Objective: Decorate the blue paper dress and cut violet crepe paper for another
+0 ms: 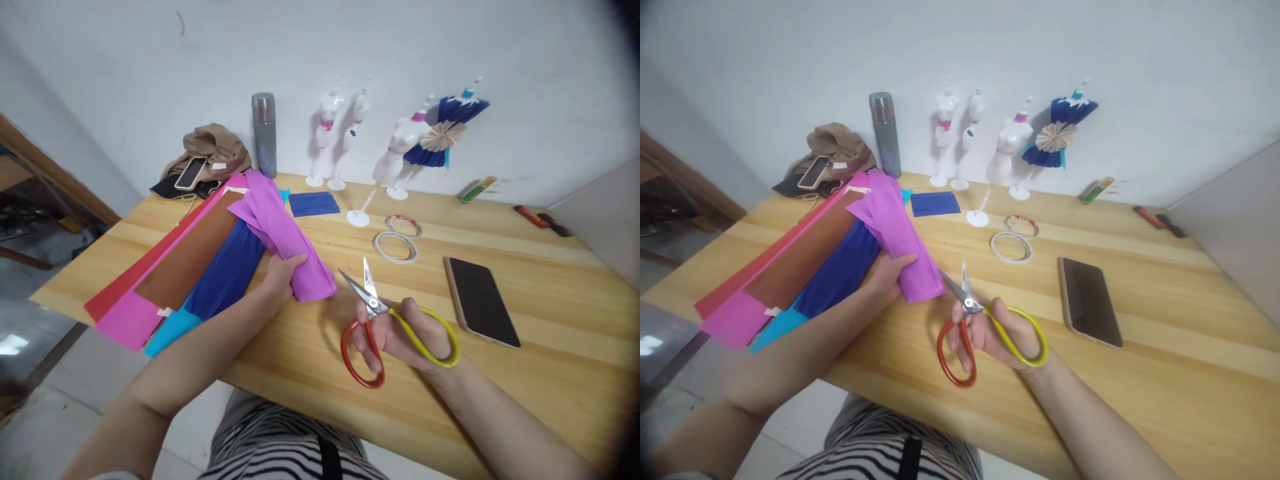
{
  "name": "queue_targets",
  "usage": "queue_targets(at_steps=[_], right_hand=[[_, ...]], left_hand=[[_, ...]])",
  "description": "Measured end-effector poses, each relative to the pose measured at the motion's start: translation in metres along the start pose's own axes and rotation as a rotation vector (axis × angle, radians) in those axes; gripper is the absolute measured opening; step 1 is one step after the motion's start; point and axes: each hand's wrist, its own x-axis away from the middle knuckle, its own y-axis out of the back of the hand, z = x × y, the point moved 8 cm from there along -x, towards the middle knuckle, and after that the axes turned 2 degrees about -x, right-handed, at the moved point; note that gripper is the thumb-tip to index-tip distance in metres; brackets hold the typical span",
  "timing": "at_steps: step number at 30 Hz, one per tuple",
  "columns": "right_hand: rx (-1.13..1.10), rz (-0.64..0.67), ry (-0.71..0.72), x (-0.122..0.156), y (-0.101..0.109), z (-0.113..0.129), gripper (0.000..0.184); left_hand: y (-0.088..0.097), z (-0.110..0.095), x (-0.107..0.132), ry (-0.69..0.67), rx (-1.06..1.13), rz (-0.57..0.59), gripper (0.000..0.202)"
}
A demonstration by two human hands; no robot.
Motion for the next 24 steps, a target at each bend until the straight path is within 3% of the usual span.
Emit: queue_targets(at_steps=[5, 12, 18, 24], right_hand=[[0.192, -0.021, -0.141, 0.012, 0.002, -0.001, 0.068], [0.117, -0.110, -0.163, 0.008, 0.022, -0.008, 0.062], [0.097, 0.005, -0.157, 0.003, 0.011, -0.021, 0.067], [0.046, -0.123, -0.157, 0.001, 0.027, -0.008, 0.064]], left_hand=[[0.003, -0.002, 0.004, -0.024, 0.061, -0.045, 0.042], [0.004, 0.004, 0.008, 0.008, 0.062, 0.015, 0.034], [0.006, 0.005, 0.009, 0.017, 0.037, -0.028, 0.031], [0.002, -0.004, 0.013, 0.016, 0.068, -0.049, 0.045]])
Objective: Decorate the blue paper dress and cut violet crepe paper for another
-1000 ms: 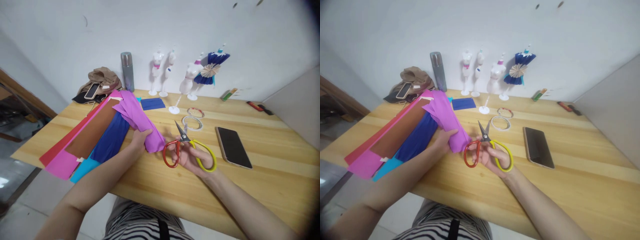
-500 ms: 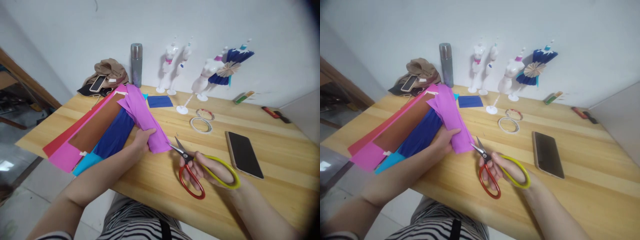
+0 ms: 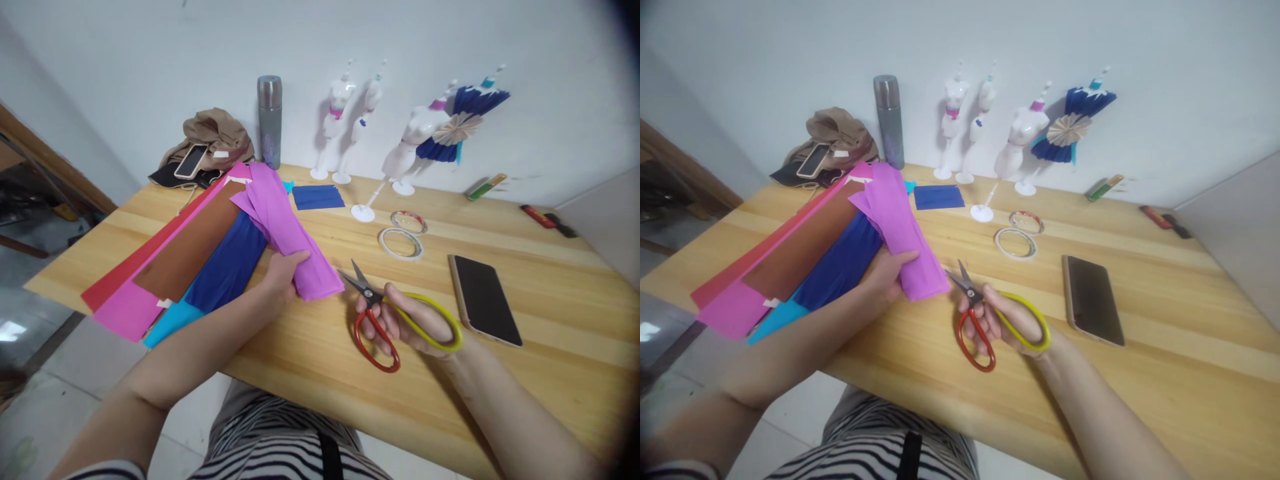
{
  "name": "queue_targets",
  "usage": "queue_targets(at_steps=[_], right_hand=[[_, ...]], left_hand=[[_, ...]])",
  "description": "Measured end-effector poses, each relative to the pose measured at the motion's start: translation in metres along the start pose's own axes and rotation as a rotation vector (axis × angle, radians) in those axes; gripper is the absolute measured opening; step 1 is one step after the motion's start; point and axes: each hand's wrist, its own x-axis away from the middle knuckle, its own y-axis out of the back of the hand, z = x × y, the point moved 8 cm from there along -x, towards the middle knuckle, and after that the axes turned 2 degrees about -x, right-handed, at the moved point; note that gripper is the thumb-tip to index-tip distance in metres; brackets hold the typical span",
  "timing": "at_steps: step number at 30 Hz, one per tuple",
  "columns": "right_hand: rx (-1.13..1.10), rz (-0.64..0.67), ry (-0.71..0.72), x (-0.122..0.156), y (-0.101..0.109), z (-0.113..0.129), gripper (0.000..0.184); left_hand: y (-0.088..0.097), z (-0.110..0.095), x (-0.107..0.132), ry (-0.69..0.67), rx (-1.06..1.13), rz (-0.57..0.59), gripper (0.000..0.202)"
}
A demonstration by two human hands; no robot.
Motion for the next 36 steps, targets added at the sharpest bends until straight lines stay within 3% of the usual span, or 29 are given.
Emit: queue_targets(at_steps=[8, 14, 26, 36], right_hand=[[0.233, 0.117, 0.085, 0.025, -0.007, 0.012, 0.061], [0.310, 0.081, 0.067, 0.031, -0.006, 0.018, 0.059], [0.337, 0.012, 0.044, 0.025, -0.003, 0.016, 0.061], [0.136, -0.020, 0.082, 0.003, 0.000, 0.000, 0.067]], left_hand=[[-0.002, -0.005, 0.006, 0.035, 0.050, -0.050, 0.035], [-0.002, -0.006, 0.007, 0.055, 0.055, -0.064, 0.036], [-0.002, -0.003, 0.007, 0.064, 0.038, -0.050, 0.037], [-0.006, -0.002, 0.012, -0.006, 0.031, 0.022, 0.033]])
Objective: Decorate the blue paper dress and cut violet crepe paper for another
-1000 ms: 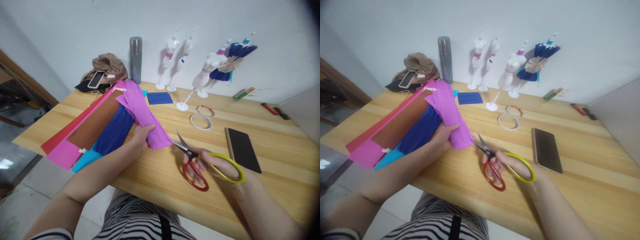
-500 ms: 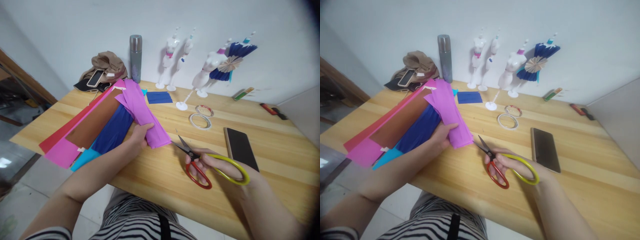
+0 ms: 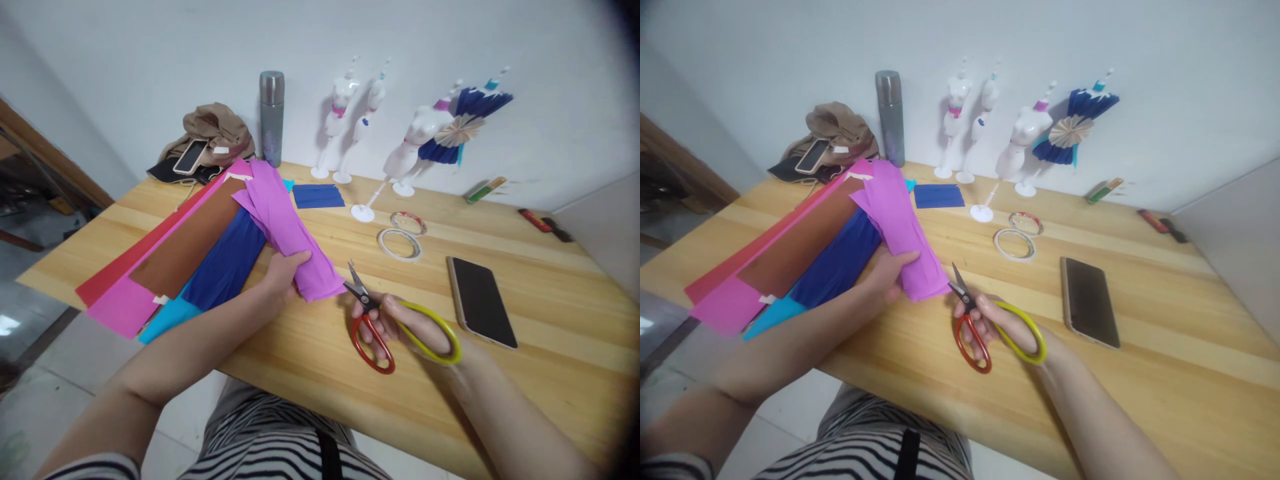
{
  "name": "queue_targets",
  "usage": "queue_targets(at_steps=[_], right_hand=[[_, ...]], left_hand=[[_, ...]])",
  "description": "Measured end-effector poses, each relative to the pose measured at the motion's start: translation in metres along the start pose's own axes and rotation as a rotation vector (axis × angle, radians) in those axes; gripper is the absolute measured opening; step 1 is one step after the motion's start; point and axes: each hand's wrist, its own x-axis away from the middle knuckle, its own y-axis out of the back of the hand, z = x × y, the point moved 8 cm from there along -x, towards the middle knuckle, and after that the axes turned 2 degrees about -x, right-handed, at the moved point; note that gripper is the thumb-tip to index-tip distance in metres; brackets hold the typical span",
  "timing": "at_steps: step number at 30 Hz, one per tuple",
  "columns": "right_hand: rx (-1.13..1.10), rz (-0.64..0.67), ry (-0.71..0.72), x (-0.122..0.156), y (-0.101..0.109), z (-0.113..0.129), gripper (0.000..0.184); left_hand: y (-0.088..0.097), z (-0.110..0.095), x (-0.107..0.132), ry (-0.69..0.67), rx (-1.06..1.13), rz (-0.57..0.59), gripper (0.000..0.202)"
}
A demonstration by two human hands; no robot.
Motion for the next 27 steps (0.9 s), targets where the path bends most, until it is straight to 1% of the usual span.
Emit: queue_targets(at_steps=[9, 12, 16, 18, 22, 27], right_hand=[[-0.034, -0.001, -0.048, -0.002, -0.006, -0.009, 0.072], [-0.046, -0.004, -0.039, 0.001, -0.005, -0.006, 0.071], [-0.046, 0.004, -0.019, 0.005, -0.005, 0.002, 0.065], [-0.050, -0.002, -0.017, 0.005, -0.007, 0.003, 0.065], [-0.074, -0.022, -0.018, -0.001, -0.012, -0.005, 0.065], [-0.097, -0.035, 0.009, -0.006, -0.020, -0.010, 0.065]], left_hand=[[0.000, 0.003, 0.000, 0.015, 0.018, 0.008, 0.027], [0.002, 0.004, -0.003, 0.033, 0.011, -0.014, 0.023], [0.003, 0.001, -0.004, 0.010, 0.012, -0.024, 0.029], [0.002, 0.001, -0.002, 0.006, 0.009, -0.009, 0.028], [0.002, 0.003, 0.000, 0.025, -0.024, -0.007, 0.021], [0.004, 0.008, -0.002, 0.038, -0.047, -0.003, 0.022]])
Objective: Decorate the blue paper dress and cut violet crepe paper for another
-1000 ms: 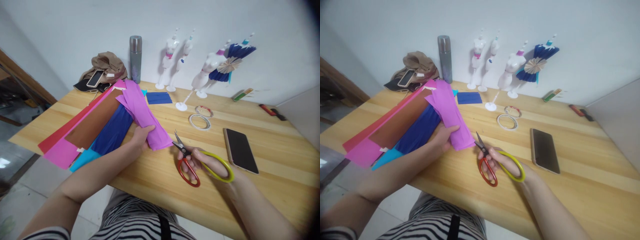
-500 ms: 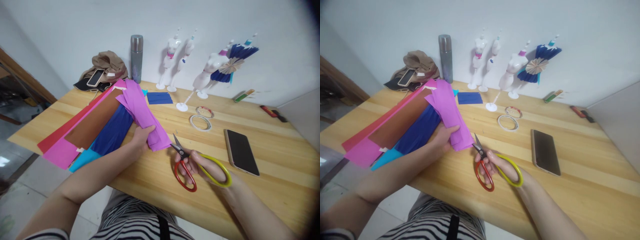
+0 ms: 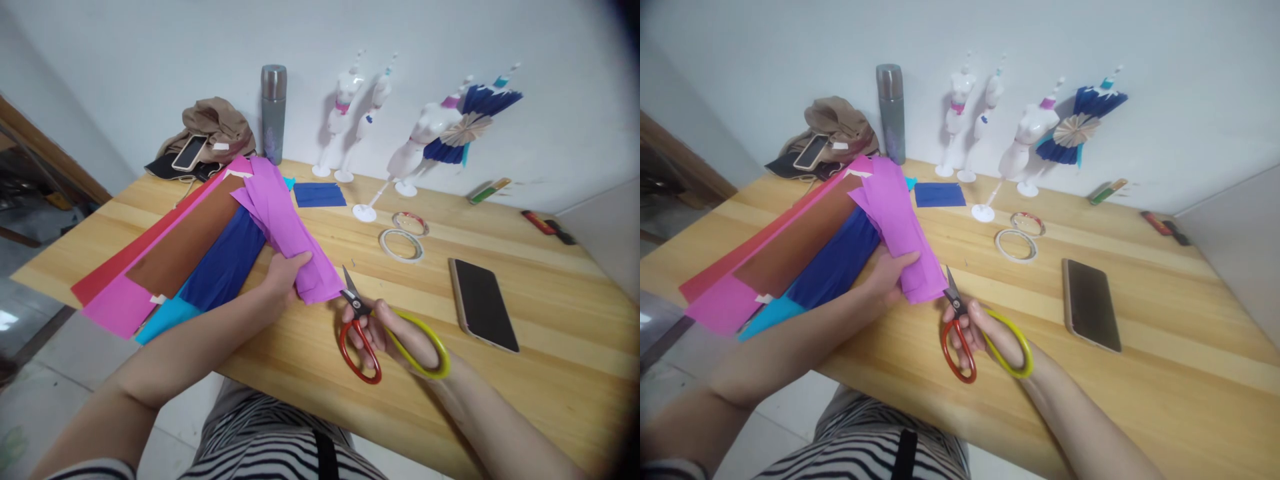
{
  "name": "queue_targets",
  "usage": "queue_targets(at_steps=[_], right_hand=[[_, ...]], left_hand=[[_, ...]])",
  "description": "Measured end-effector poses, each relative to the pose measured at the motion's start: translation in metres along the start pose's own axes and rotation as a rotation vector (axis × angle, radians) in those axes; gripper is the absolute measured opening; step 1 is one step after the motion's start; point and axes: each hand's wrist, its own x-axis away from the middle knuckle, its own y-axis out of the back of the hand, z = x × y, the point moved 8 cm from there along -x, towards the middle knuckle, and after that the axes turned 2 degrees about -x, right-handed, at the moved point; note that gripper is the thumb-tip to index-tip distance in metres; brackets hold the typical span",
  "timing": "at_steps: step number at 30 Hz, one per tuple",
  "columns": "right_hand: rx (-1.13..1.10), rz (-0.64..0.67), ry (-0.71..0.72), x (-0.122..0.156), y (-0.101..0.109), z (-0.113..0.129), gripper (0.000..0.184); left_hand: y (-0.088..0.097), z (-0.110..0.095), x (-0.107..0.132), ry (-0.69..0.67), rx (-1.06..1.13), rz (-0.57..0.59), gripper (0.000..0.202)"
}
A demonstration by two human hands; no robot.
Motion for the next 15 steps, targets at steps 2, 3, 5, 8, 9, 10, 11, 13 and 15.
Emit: queue_targets(at_steps=[2, 3, 5, 8, 9, 10, 11, 13, 15], right_hand=[[-0.001, -0.013, 0.017, -0.0010, -0.0006, 0.0015, 0.066], [-0.002, -0.020, 0.024, -0.0014, -0.0004, 0.0023, 0.067], [-0.002, -0.031, 0.035, -0.0022, 0.0002, 0.0036, 0.069], [0.011, -0.042, 0.034, -0.0028, 0.0014, 0.0028, 0.070], [0.017, -0.046, 0.032, -0.0027, 0.0016, 0.0020, 0.070], [0.022, -0.049, 0.032, -0.0025, 0.0017, 0.0015, 0.070], [0.027, -0.051, 0.034, -0.0023, 0.0016, 0.0012, 0.070], [0.045, -0.054, 0.051, -0.0018, 0.0008, 0.0016, 0.069], [0.062, -0.049, 0.078, -0.0018, -0.0006, 0.0030, 0.064]], left_hand=[[-0.0009, 0.0007, -0.0006, -0.003, -0.007, 0.020, 0.022], [-0.0010, 0.0005, -0.0006, -0.009, -0.007, 0.025, 0.023], [0.0005, -0.0006, -0.0007, -0.023, -0.008, 0.012, 0.024], [0.0010, 0.0001, -0.0014, -0.018, -0.022, 0.013, 0.021], [0.0006, 0.0002, -0.0018, -0.019, -0.028, 0.020, 0.020], [0.0004, 0.0002, -0.0022, -0.022, -0.034, 0.023, 0.020], [0.0005, 0.0001, -0.0026, -0.025, -0.039, 0.023, 0.021], [0.0011, 0.0000, -0.0029, -0.029, -0.041, 0.016, 0.023], [0.0016, 0.0004, -0.0028, -0.023, -0.035, 0.008, 0.024]])
